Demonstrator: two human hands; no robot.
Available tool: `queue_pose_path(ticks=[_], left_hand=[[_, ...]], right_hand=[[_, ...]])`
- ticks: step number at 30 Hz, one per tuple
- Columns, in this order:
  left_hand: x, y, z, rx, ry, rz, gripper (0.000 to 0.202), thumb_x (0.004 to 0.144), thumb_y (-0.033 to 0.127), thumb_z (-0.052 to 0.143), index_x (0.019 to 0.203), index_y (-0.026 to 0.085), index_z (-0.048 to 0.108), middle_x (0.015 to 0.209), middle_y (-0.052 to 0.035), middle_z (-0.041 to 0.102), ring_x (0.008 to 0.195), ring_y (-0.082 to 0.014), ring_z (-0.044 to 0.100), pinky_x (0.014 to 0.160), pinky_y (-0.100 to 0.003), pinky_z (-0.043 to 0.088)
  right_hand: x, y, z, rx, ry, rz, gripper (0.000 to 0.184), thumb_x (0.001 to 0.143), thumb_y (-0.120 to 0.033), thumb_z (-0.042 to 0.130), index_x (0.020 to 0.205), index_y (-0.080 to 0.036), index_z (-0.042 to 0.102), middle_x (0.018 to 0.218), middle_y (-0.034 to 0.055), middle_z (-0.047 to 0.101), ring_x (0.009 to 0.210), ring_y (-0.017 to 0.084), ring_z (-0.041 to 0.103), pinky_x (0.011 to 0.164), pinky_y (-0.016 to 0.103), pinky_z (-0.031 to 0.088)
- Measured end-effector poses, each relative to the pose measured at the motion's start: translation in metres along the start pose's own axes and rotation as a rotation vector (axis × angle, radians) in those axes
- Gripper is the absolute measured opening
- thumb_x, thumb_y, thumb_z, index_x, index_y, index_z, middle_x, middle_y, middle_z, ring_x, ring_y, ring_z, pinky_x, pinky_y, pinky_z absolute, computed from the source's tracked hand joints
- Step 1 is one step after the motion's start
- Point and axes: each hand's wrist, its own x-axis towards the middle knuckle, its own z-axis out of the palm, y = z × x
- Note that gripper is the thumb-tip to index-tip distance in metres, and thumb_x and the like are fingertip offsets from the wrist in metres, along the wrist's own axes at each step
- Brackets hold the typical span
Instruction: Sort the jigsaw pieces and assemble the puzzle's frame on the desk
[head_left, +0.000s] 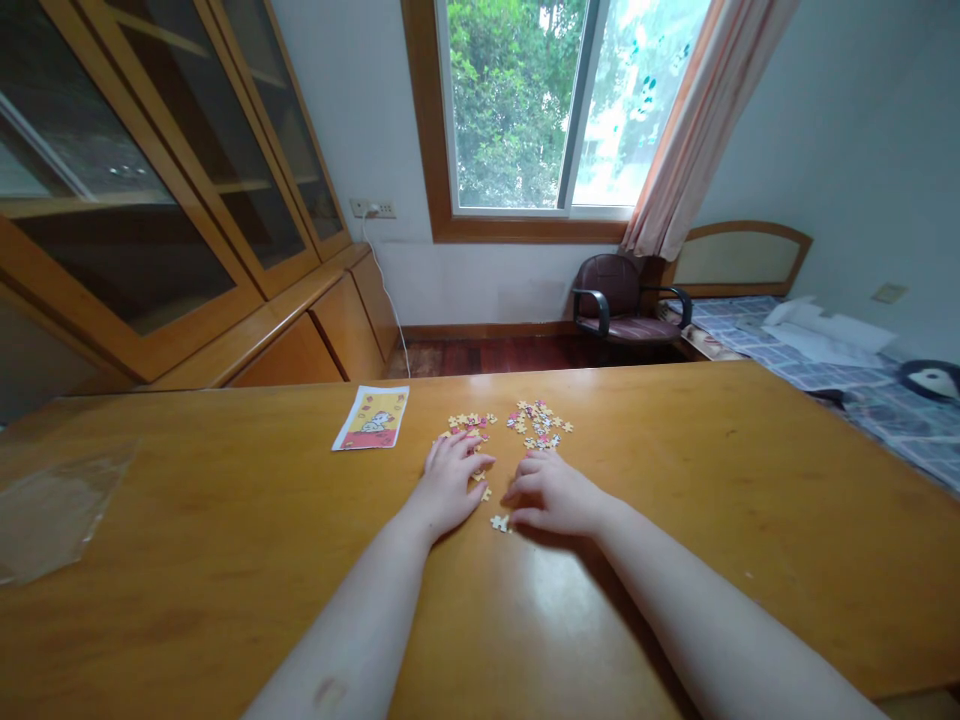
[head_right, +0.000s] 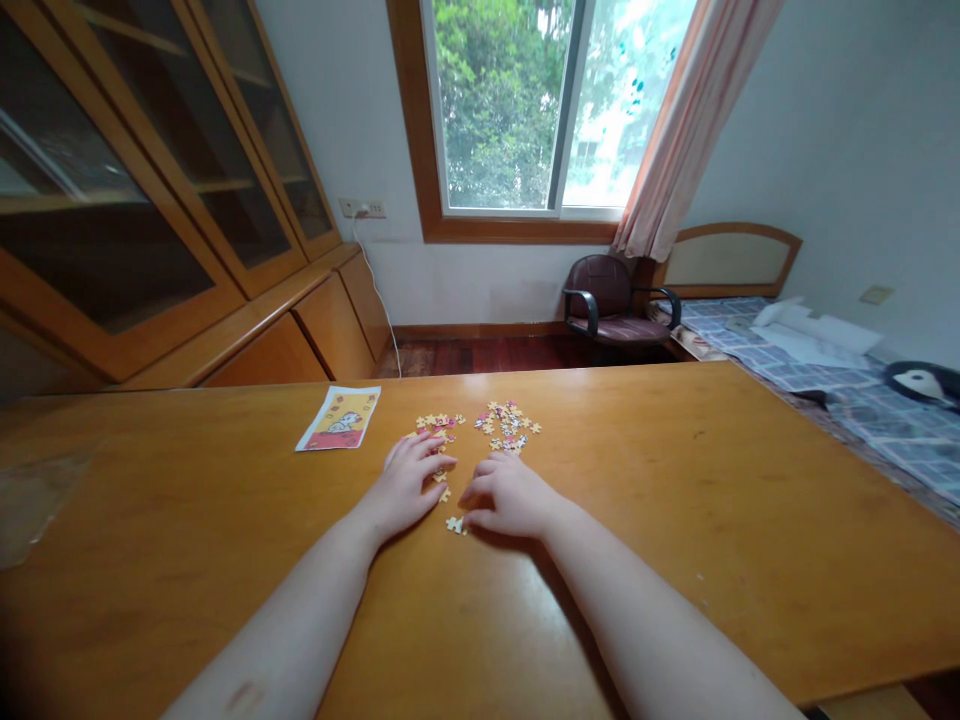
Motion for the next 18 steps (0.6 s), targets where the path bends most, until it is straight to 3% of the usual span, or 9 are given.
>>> queue_pose_path(ticks=[3, 8, 18], left_hand=[[0.002, -0.001, 0.000, 0.038, 0.075, -0.071, 0.029, 0.078, 0.021, 0.057, 0.104, 0.027, 0.067, 0.127, -0.0055, 0.059, 0.126, -0.0290, 0.043, 0.109, -0.054, 0.027], [0.005, 0.003, -0.002, 0.027, 0.119, -0.077, 0.025, 0.082, 0.020, 0.053, 0.100, 0.024, 0.069, 0.122, -0.0068, 0.062, 0.120, -0.0270, 0.048, 0.107, -0.049, 0.034], [0.005, 0.003, -0.002, -0.055, 0.121, -0.076, 0.022, 0.082, 0.020, 0.053, 0.096, 0.022, 0.070, 0.116, -0.0061, 0.065, 0.117, -0.0252, 0.050, 0.105, -0.047, 0.037]], right_hand=[[0.003, -0.007, 0.007, 0.008, -0.036, -0.034, 0.030, 0.075, -0.048, 0.070, 0.097, -0.027, 0.072, 0.089, 0.0023, 0.066, 0.087, 0.018, 0.056, 0.090, 0.036, 0.036], [0.006, -0.007, 0.015, -0.035, -0.034, -0.019, 0.017, 0.077, -0.038, 0.070, 0.085, -0.024, 0.074, 0.081, 0.0016, 0.067, 0.082, 0.017, 0.055, 0.082, 0.033, 0.037], [0.007, 0.000, 0.020, 0.061, 0.111, 0.023, 0.005, 0.076, -0.021, 0.069, 0.072, -0.019, 0.067, 0.073, -0.0006, 0.064, 0.073, 0.012, 0.057, 0.077, 0.027, 0.040]])
